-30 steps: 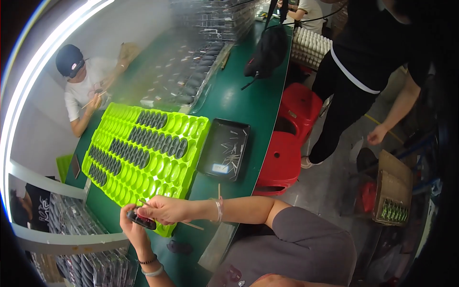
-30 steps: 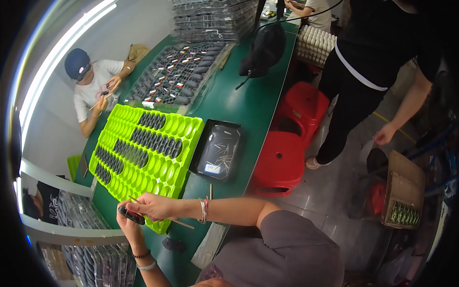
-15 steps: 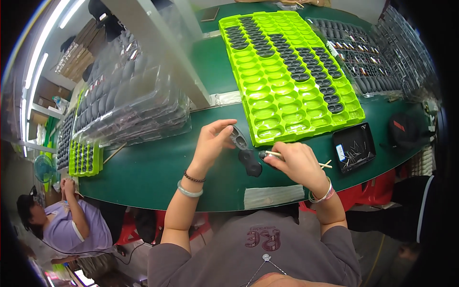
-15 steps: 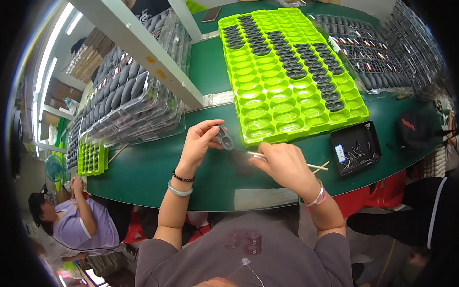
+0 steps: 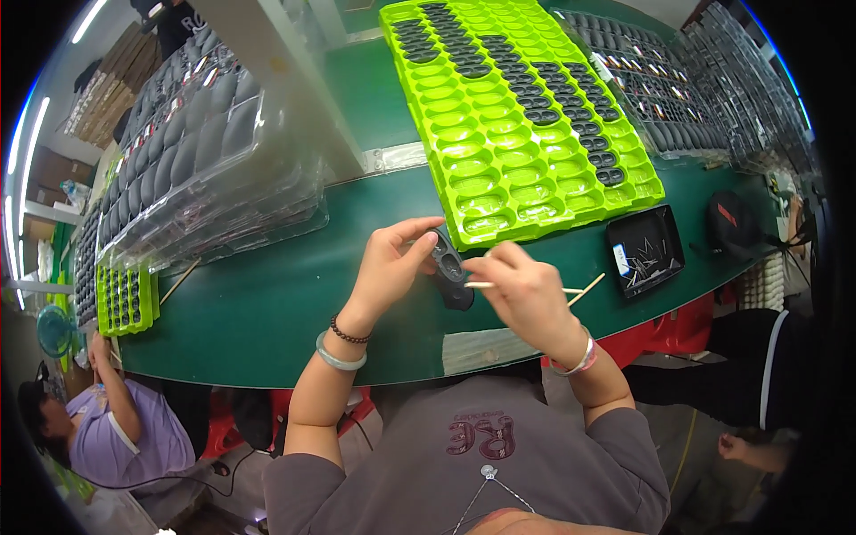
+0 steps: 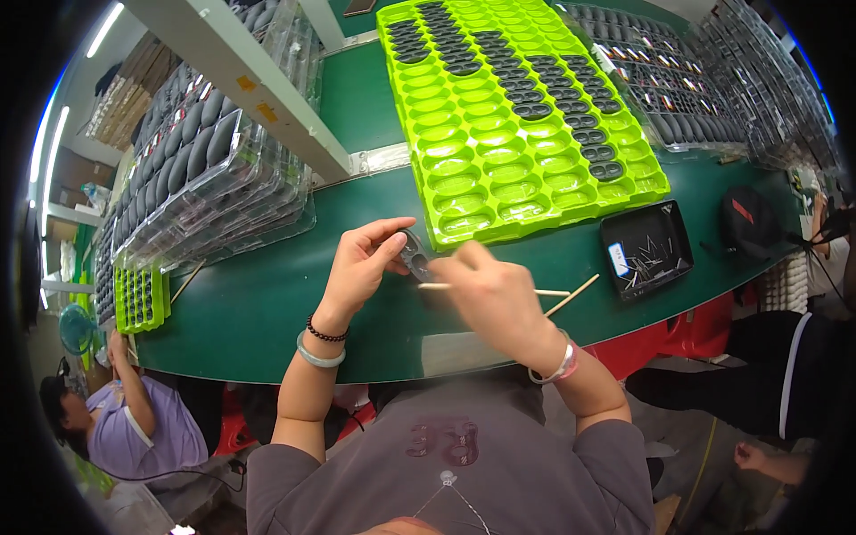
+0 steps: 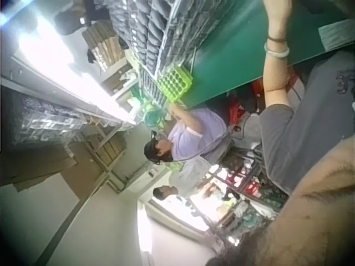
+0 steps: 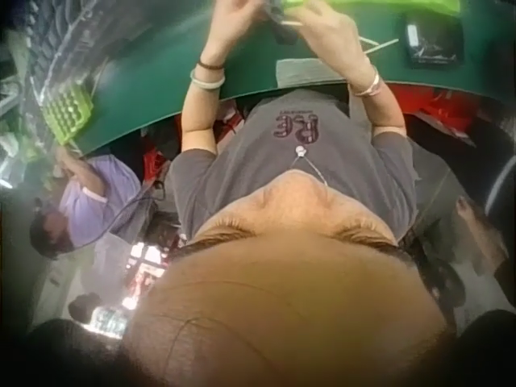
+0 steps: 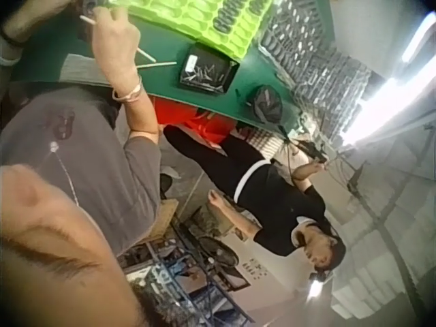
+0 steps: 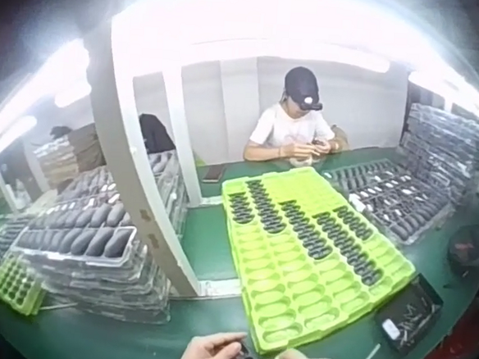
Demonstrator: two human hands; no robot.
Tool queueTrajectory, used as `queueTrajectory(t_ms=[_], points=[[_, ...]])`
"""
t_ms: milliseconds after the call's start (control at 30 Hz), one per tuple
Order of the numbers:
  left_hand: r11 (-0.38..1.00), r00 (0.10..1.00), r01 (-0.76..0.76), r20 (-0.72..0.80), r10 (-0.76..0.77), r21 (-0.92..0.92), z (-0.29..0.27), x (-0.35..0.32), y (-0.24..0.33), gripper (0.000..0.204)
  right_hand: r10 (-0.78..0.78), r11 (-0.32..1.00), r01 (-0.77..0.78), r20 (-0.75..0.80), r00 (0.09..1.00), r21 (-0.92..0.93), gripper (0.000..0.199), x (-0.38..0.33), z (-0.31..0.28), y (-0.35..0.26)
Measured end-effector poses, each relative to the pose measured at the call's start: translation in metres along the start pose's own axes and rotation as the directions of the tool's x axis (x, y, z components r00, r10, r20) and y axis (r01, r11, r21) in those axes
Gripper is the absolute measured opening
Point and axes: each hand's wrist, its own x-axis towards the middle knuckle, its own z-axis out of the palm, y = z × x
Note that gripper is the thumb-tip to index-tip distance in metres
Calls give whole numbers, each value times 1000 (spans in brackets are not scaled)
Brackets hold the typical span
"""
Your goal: The person assembles small plastic components by taking an inner component from a tray and inserting it into a plastic shell using tweezers and an alignment stick, then placing the finished part into a tray.
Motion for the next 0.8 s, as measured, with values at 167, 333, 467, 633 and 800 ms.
queueTrajectory(t_ms=[167, 333, 467, 633, 800], points=[[999, 1000, -11, 13, 10, 46, 1, -1, -5, 28, -34, 993, 47, 115, 993, -111, 24, -1, 15, -1], [991, 996, 83, 46, -79, -108, -7, -9, -1, 35, -108, 991, 108, 6, 994, -76, 19, -4, 31, 6], [955, 986, 81, 162, -35, -284, 0, -7, 9, 42, -59, 998, 58, -52, 997, -27, 16, -5, 22, 10], [936, 987, 88, 159, -35, -341, 1, -6, 2, 47, -19, 987, 15, 26, 999, 160, 15, -7, 12, 14], [946, 991, 51, 130, -10, -320, -3, -6, -3, 46, -26, 954, 56, -107, 994, 295, 14, -5, 15, 18]])
